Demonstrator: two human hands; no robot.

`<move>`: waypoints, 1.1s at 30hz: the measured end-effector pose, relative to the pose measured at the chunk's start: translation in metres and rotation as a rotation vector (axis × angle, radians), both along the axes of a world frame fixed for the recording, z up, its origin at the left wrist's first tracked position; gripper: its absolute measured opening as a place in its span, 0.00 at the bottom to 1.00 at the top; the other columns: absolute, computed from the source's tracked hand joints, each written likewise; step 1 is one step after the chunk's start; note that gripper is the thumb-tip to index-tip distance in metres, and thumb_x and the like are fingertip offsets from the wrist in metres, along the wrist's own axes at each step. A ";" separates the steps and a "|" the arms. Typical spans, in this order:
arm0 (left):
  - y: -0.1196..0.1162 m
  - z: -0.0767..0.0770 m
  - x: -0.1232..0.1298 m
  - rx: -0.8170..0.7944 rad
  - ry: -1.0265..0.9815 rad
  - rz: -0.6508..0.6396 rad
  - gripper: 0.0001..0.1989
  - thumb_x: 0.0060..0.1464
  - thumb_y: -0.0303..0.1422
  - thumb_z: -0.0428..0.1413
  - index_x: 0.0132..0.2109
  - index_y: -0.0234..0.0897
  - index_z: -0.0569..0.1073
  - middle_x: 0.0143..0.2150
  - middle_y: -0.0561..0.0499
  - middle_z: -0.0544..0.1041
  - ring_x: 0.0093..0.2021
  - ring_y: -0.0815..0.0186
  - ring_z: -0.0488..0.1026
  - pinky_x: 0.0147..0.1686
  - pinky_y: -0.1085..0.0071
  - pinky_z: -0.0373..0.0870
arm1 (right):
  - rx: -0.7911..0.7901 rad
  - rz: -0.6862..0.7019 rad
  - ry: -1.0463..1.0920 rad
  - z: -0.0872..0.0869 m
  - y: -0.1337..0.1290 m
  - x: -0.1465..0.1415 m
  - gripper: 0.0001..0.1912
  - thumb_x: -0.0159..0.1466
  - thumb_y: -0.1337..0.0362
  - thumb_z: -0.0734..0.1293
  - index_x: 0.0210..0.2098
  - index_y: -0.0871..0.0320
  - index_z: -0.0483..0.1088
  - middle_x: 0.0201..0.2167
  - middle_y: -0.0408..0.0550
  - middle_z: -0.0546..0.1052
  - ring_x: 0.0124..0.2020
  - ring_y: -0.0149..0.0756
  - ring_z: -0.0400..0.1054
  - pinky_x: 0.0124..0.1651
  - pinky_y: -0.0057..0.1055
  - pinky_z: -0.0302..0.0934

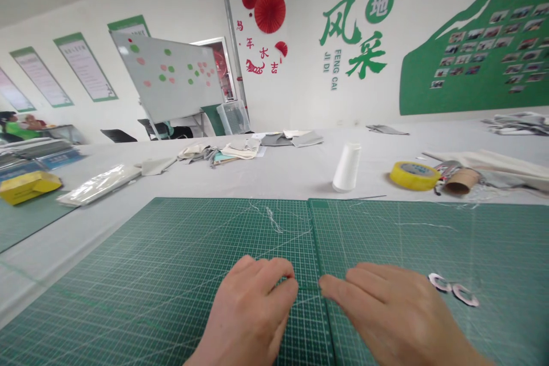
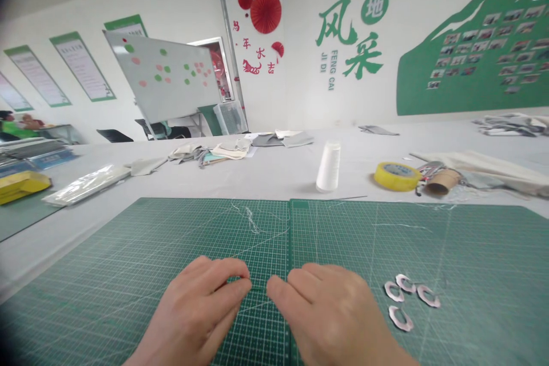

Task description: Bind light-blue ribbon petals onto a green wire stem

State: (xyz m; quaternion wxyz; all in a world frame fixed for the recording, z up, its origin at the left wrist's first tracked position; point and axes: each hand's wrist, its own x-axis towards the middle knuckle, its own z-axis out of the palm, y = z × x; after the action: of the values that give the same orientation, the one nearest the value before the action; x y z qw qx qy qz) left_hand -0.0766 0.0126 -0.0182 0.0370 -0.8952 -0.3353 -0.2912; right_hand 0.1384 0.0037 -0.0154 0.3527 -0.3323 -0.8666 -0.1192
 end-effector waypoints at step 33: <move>0.000 0.011 -0.003 -0.772 -0.484 -0.231 0.10 0.50 0.19 0.59 0.31 0.39 0.79 0.33 0.54 0.74 0.32 0.71 0.72 0.34 0.74 0.67 | -0.527 0.094 0.254 -0.025 0.012 -0.010 0.20 0.72 0.63 0.55 0.28 0.57 0.72 0.21 0.41 0.74 0.23 0.29 0.68 0.27 0.25 0.58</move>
State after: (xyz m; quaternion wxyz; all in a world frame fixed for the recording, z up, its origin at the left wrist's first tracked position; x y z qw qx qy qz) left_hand -0.0791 0.0129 -0.0076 -0.4107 -0.7812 -0.3165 -0.3478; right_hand 0.1287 0.0155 -0.0404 0.3651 -0.3841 -0.8310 0.1688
